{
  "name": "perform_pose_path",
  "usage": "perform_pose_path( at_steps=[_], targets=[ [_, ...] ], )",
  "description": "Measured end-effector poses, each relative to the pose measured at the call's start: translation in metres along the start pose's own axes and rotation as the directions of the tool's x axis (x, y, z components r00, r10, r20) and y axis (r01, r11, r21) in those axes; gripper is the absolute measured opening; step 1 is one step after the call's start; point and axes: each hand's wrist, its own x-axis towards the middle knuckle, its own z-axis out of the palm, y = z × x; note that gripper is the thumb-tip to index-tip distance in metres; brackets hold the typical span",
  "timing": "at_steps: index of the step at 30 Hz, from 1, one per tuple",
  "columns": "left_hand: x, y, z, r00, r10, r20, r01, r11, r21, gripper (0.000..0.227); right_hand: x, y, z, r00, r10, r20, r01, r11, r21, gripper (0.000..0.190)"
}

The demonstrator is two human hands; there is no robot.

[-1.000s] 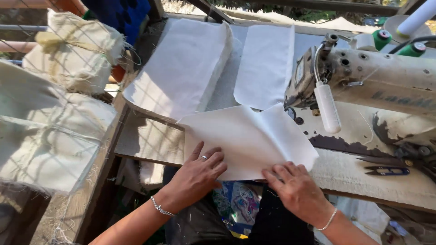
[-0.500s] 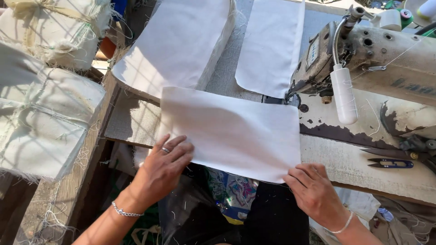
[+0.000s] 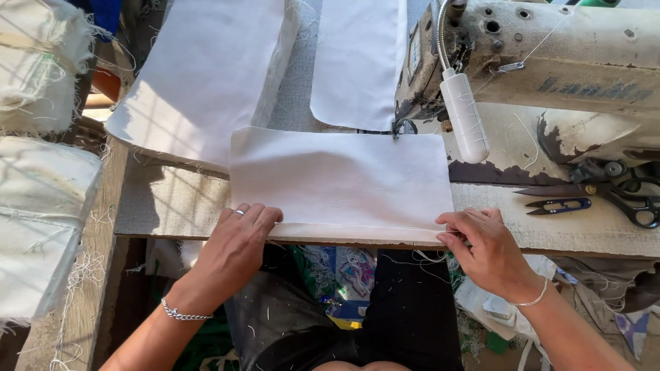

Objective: Folding and stacking white fabric pieces at a sewing workstation.

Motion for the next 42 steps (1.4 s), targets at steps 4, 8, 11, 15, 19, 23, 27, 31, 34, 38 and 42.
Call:
perform_pose_path(
  at_steps=[4, 8, 11, 15, 19, 23, 27, 31, 34, 38, 42],
  targets=[
    [0.011, 0.002, -0.021, 0.998, 0.066, 0.023, -0.069, 0.981, 0.181, 0.026, 0.001, 0.003, 0.005, 0.999, -0.037, 0.04, 0.038, 0.999, -0.022, 0.009],
    [0.032, 0.071, -0.039, 0.962, 0.188, -0.199, -0.131, 0.954, 0.269, 0.029, 0.001, 0.0, 0.005, 0.999, 0.003, 0.034, 0.0, 0.998, -0.068, 0.009],
    [0.049, 0.136, -0.017, 0.876, 0.402, -0.268, -0.416, 0.909, 0.002, 0.045, 0.007, -0.006, 0.0, 0.994, -0.112, -0.019, 0.112, 0.994, 0.014, 0.009],
    [0.08, 0.162, 0.014, 0.9, 0.319, -0.298, -0.397, 0.882, -0.254, 0.021, 0.004, -0.009, -0.01, 0.98, -0.197, -0.028, 0.195, 0.98, -0.037, 0.014],
    [0.085, 0.164, 0.022, 0.932, 0.231, -0.28, -0.309, 0.908, -0.282, 0.016, -0.004, -0.001, -0.011, 0.966, -0.257, -0.029, 0.256, 0.965, -0.049, 0.022],
    [0.088, 0.171, 0.026, 0.954, 0.171, -0.245, -0.239, 0.929, -0.284, 0.015, -0.01, -0.004, -0.008, 0.963, -0.268, -0.022, 0.264, 0.957, -0.12, 0.022],
    [0.085, 0.178, 0.024, 0.947, 0.144, -0.286, -0.221, 0.941, -0.258, 0.006, -0.012, -0.013, -0.009, 0.974, -0.226, -0.036, 0.22, 0.969, -0.113, 0.018],
    [0.083, 0.177, 0.019, 0.939, 0.156, -0.306, -0.234, 0.942, -0.239, 0.011, -0.016, -0.011, -0.007, 0.963, -0.254, -0.092, 0.245, 0.965, -0.096, 0.018],
    [0.082, 0.177, 0.021, 0.946, 0.16, -0.281, -0.228, 0.946, -0.23, 0.015, -0.02, -0.006, -0.004, 0.976, -0.192, -0.106, 0.181, 0.977, -0.113, 0.011],
    [0.083, 0.177, 0.024, 0.96, 0.148, -0.238, -0.198, 0.959, -0.201, 0.017, -0.017, 0.0, 0.001, 0.988, -0.124, -0.087, 0.112, 0.984, -0.137, 0.012],
    [0.088, 0.172, 0.025, 0.975, 0.144, -0.17, -0.168, 0.976, -0.139, 0.007, -0.012, 0.007, 0.001, 0.995, -0.04, -0.087, 0.029, 0.992, -0.126, 0.021]
  ],
)
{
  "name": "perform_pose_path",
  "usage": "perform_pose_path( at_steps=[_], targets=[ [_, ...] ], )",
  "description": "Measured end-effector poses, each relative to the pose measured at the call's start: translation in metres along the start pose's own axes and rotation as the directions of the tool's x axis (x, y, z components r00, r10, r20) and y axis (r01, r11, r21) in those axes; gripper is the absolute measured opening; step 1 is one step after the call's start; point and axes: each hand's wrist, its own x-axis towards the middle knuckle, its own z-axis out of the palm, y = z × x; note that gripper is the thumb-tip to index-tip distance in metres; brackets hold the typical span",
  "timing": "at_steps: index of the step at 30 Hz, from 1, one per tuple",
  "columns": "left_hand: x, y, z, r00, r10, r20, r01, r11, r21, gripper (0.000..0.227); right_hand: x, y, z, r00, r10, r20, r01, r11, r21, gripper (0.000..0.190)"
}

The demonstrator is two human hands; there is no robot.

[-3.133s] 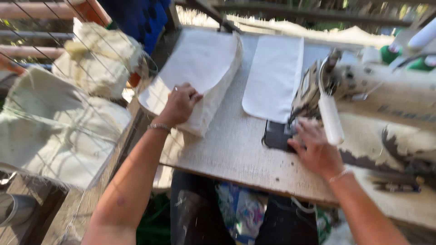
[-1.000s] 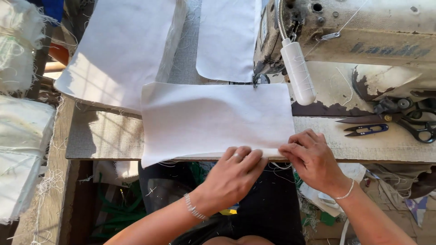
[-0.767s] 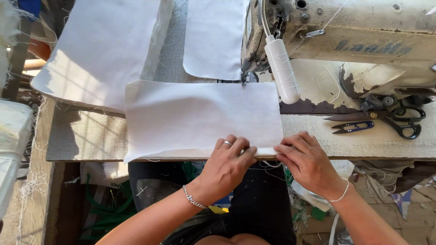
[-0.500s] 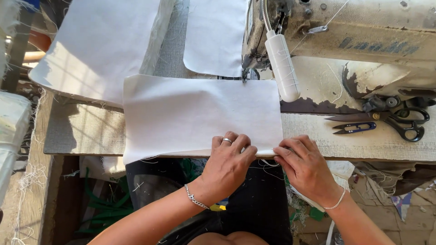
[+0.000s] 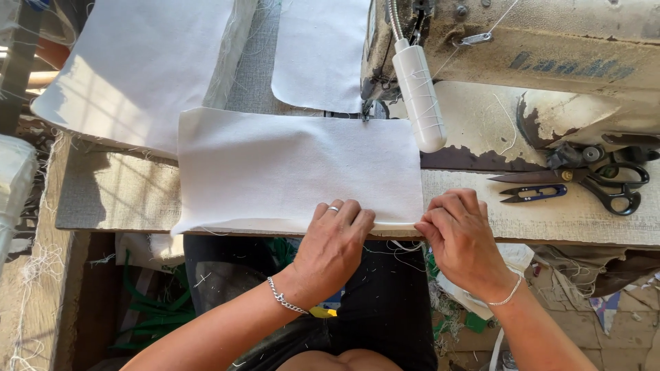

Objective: Folding and stacking white fabric pieces at a sewing workstation.

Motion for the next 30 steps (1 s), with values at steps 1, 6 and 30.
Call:
perform_pose_path(
  at_steps=[1, 6, 30],
  targets=[
    [0.001, -0.003, -0.001, 1.0, -0.002, -0.011, 0.002, 1.0, -0.007, 0.006, 0.003, 0.002, 0.0, 1.0, 0.01, 0.018, -0.01, 1.0, -0.011, 0.023],
    [0.006, -0.016, 0.003, 0.998, 0.034, 0.043, -0.034, 0.999, 0.009, 0.008, 0.01, 0.005, 0.0, 0.994, 0.07, 0.079, -0.068, 0.997, -0.024, 0.031],
    [0.014, -0.056, -0.037, 0.978, 0.061, 0.197, -0.054, 0.998, -0.037, 0.019, 0.135, 0.014, 0.043, 0.983, -0.024, 0.183, 0.029, 0.999, -0.022, 0.034]
  ],
)
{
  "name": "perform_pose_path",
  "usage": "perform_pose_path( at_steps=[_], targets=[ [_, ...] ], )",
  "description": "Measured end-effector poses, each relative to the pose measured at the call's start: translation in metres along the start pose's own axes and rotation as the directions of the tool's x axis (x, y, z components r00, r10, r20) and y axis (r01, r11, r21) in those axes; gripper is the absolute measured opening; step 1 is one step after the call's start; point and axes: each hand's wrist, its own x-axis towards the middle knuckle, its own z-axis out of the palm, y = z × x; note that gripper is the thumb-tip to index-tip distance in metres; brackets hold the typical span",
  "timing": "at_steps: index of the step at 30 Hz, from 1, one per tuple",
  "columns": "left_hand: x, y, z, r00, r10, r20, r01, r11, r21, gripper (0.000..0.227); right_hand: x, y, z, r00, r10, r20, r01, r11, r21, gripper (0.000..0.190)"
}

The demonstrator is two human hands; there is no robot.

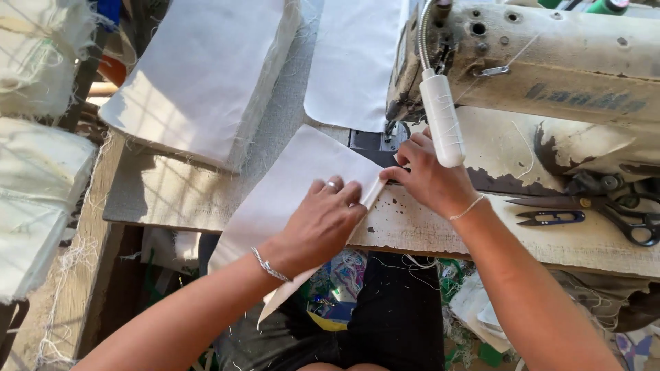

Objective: Folding and stacking white fabric pieces at a sewing workstation.

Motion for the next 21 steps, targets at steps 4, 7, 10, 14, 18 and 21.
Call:
perform_pose_path(
  at_steps=[4, 7, 10, 14, 18, 21],
  targets=[
    [0.007, -0.02, -0.038, 0.962, 0.269, -0.054, -0.268, 0.963, 0.019, 0.013, -0.04, -0.013, 0.034, 0.953, -0.042, -0.301, 0.032, 0.999, -0.038, 0.022],
    [0.006, -0.032, -0.025, 0.953, 0.296, -0.066, -0.301, 0.95, -0.083, 0.014, -0.055, -0.057, -0.003, 0.983, -0.125, -0.137, 0.103, 0.982, -0.16, 0.032],
    [0.009, -0.04, -0.015, 0.957, 0.271, -0.101, -0.284, 0.948, -0.142, 0.019, -0.058, -0.05, 0.0, 0.986, -0.126, -0.109, 0.106, 0.979, -0.174, 0.044],
    [0.024, -0.043, 0.022, 0.973, 0.161, -0.164, -0.178, 0.979, -0.096, 0.036, -0.042, -0.027, 0.002, 0.997, -0.071, -0.021, 0.068, 0.986, -0.15, 0.055],
    [0.037, -0.033, 0.038, 0.971, 0.052, -0.233, -0.072, 0.994, -0.078, 0.039, -0.026, -0.013, -0.011, 0.986, -0.166, 0.001, 0.165, 0.977, -0.132, 0.057],
    [0.039, -0.025, 0.027, 0.97, 0.001, -0.241, -0.02, 0.997, -0.077, 0.036, -0.017, -0.007, -0.012, 0.982, -0.187, 0.023, 0.188, 0.976, -0.106, 0.058]
  ],
)
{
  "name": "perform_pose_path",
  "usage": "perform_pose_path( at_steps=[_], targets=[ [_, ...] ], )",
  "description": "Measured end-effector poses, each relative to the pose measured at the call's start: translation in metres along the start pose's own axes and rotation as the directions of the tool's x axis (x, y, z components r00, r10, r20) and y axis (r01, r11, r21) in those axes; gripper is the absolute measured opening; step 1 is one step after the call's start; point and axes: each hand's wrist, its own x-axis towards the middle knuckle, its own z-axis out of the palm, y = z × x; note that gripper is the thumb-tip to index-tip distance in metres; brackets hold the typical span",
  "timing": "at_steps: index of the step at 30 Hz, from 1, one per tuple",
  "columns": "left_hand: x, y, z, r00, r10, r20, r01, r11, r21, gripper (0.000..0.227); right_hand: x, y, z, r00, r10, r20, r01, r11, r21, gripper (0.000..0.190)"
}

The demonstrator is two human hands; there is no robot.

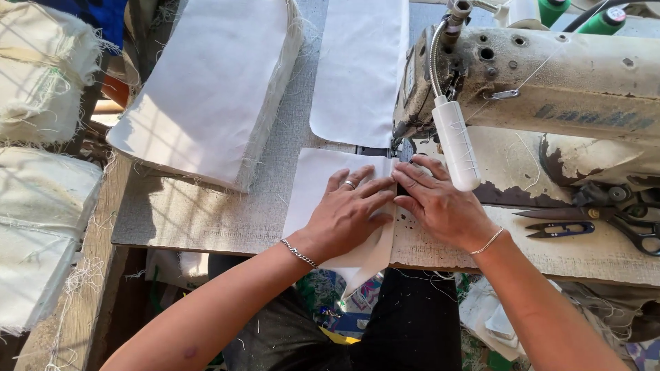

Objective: Folding and stacking white fabric pieces at a sewing workstation.

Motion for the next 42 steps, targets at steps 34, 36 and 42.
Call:
perform_pose_path(
  at_steps=[34, 36, 42],
  targets=[
    [0.013, 0.0, 0.004, 0.99, 0.015, -0.143, -0.007, 0.998, 0.056, 0.027, -0.113, -0.156, 0.071, 0.526, 0.628, 0.574, -0.693, -0.074, 0.717, 0.052],
    [-0.021, 0.044, -0.013, 0.972, -0.043, -0.23, 0.015, 0.992, -0.124, 0.013, -0.114, -0.166, 0.084, 0.614, 0.6, 0.512, -0.5, -0.206, 0.841, 0.043],
    [-0.131, 0.119, 0.011, 0.891, -0.411, -0.192, 0.284, 0.836, -0.47, 0.014, -0.124, -0.18, 0.086, 0.635, 0.632, 0.443, -0.272, -0.354, 0.895, 0.031]
  ],
)
